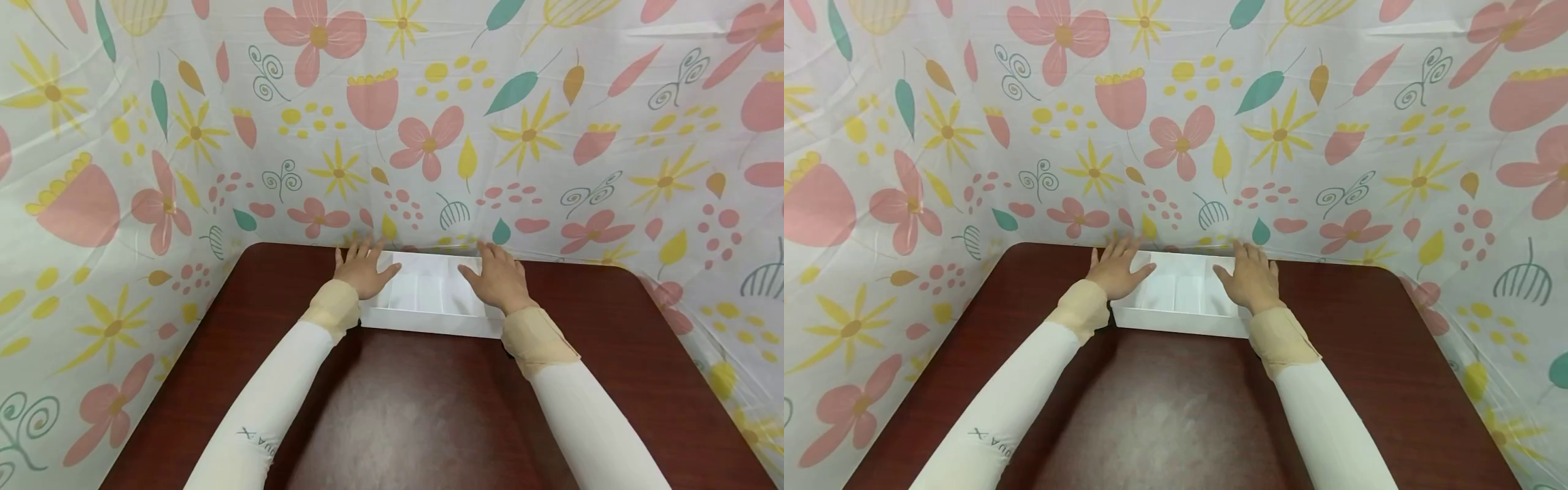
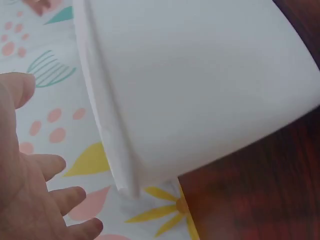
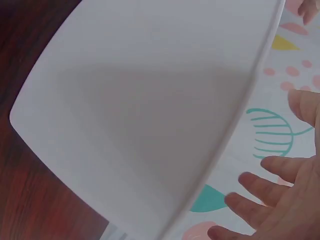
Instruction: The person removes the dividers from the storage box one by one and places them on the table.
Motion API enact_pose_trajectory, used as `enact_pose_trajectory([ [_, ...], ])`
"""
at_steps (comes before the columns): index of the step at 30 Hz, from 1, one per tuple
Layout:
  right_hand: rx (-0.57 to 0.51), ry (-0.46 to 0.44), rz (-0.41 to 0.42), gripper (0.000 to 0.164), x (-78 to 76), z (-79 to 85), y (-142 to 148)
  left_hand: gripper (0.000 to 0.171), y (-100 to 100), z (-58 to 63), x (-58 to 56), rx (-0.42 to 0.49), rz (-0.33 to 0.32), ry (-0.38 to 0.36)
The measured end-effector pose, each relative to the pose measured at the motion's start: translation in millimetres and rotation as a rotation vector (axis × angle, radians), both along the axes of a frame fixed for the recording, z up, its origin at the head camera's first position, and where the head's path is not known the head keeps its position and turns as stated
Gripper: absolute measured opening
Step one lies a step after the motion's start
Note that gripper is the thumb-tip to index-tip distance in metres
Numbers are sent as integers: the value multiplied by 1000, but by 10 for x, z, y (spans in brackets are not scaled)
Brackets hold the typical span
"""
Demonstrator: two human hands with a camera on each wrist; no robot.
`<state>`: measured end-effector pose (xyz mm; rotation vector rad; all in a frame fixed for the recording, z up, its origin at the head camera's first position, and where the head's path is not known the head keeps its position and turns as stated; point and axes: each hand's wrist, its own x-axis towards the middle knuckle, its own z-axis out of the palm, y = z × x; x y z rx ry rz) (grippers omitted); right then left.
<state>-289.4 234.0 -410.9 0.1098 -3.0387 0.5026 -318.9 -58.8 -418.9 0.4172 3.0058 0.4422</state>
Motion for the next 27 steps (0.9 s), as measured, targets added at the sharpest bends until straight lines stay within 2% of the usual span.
enact_pose_trajectory([
  [11, -18, 58, -47, 73, 177, -30, 24, 89, -219, -203, 146, 322, 2, -110],
  [18, -39, 73, -54, 69, 235, -56, 41, 90, -273, -268, 254, 546, -22, -179],
  [23, -20, 51, -56, 68, 273, -130, 36, 89, -274, -367, 306, 628, -9, -231],
  [27, -6, 45, -52, 69, 297, -191, 23, 83, -255, -450, 338, 700, 16, -239],
])
